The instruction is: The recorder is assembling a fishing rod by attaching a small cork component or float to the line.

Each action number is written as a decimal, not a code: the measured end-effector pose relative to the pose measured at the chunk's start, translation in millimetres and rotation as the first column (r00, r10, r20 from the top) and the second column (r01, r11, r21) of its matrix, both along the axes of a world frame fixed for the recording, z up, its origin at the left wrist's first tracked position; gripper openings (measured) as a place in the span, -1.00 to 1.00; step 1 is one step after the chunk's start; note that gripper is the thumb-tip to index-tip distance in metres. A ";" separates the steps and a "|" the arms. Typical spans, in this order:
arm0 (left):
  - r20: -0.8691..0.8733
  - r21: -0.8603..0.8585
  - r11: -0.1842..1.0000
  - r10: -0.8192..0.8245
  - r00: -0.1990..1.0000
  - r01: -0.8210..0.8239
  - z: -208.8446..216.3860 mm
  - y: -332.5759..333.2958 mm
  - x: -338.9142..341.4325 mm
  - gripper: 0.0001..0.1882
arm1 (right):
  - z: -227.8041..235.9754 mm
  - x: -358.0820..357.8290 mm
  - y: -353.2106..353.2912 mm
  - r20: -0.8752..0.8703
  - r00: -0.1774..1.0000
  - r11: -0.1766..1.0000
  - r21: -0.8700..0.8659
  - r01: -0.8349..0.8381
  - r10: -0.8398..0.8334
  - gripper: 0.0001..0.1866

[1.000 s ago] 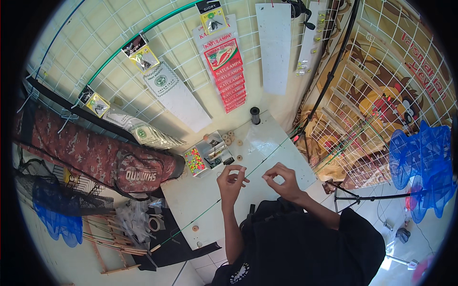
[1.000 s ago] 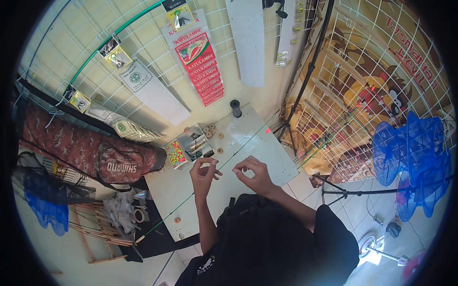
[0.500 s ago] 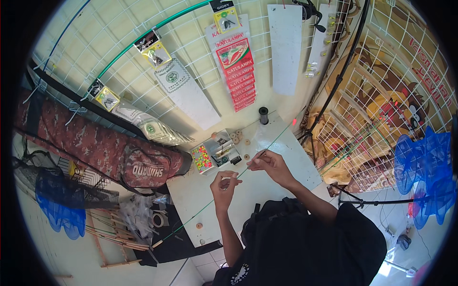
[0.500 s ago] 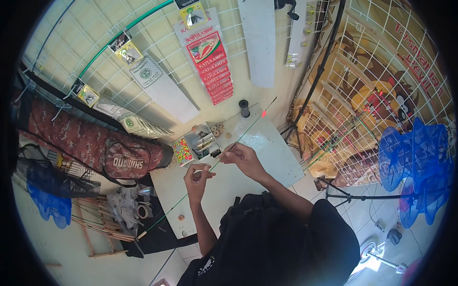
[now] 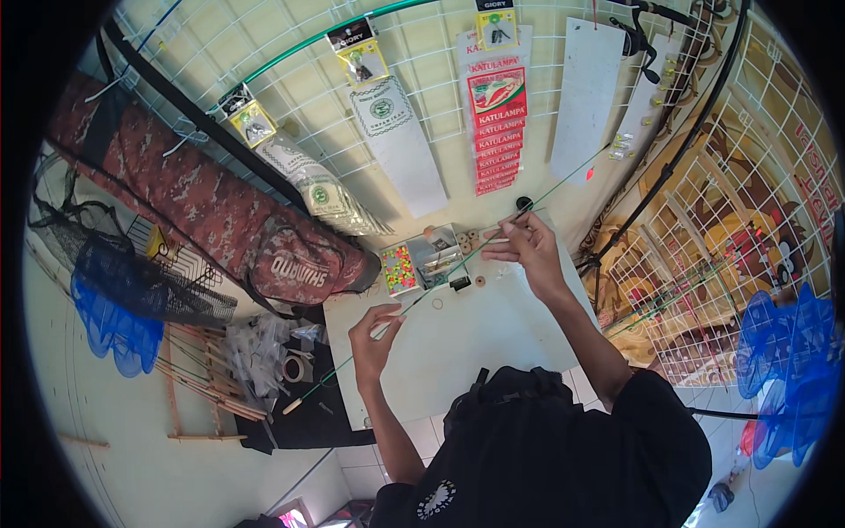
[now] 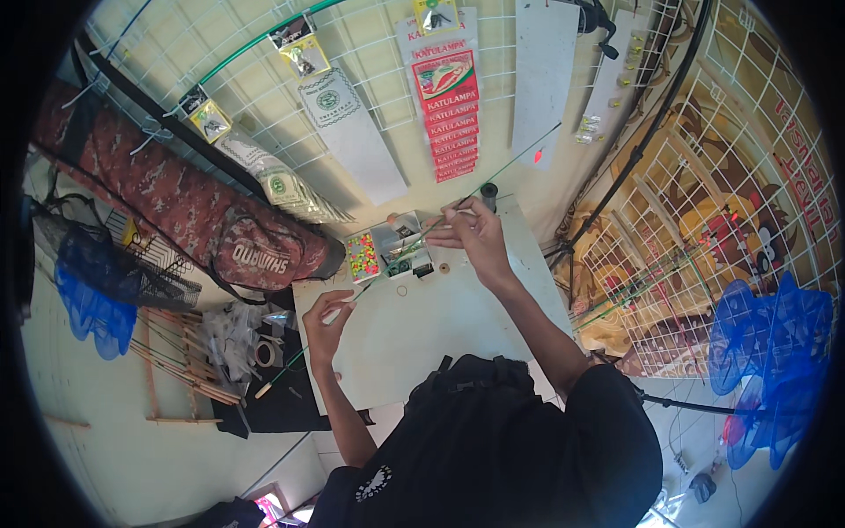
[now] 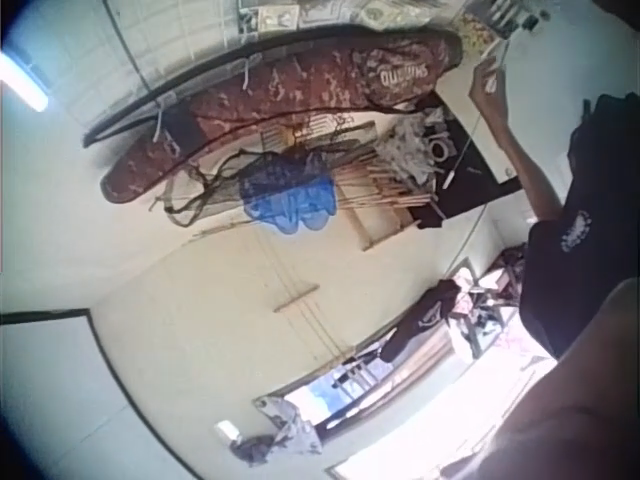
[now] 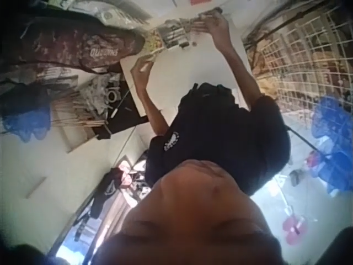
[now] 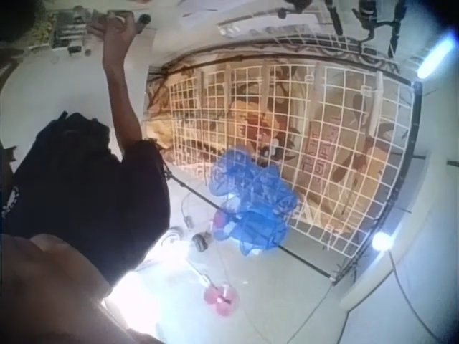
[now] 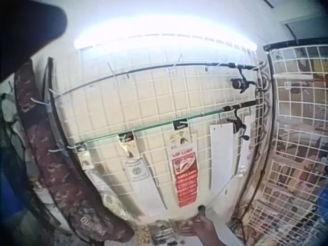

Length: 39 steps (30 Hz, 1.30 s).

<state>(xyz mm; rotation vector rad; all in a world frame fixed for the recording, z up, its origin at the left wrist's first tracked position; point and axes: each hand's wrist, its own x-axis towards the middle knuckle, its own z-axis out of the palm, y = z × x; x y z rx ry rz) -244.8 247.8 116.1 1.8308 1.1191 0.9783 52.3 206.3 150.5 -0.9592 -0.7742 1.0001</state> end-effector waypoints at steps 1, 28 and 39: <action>-0.027 0.003 1.000 0.018 0.999 -0.018 -0.3 1.1 -4.8 -0.79 | 6.3 3.6 2.6 -0.004 1.000 1.000 0.031 -0.003 0.003 -0.79; 0.131 0.203 0.976 0.049 0.990 -0.075 135.4 12.8 12.0 -0.84 | 31.2 -29.2 22.2 0.133 0.927 0.916 0.156 -0.369 0.351 -0.61; 0.226 0.132 0.988 0.050 0.973 -0.082 180.0 27.7 33.0 -0.83 | 32.3 -111.7 12.5 0.426 0.701 0.765 0.031 -0.643 0.572 -0.61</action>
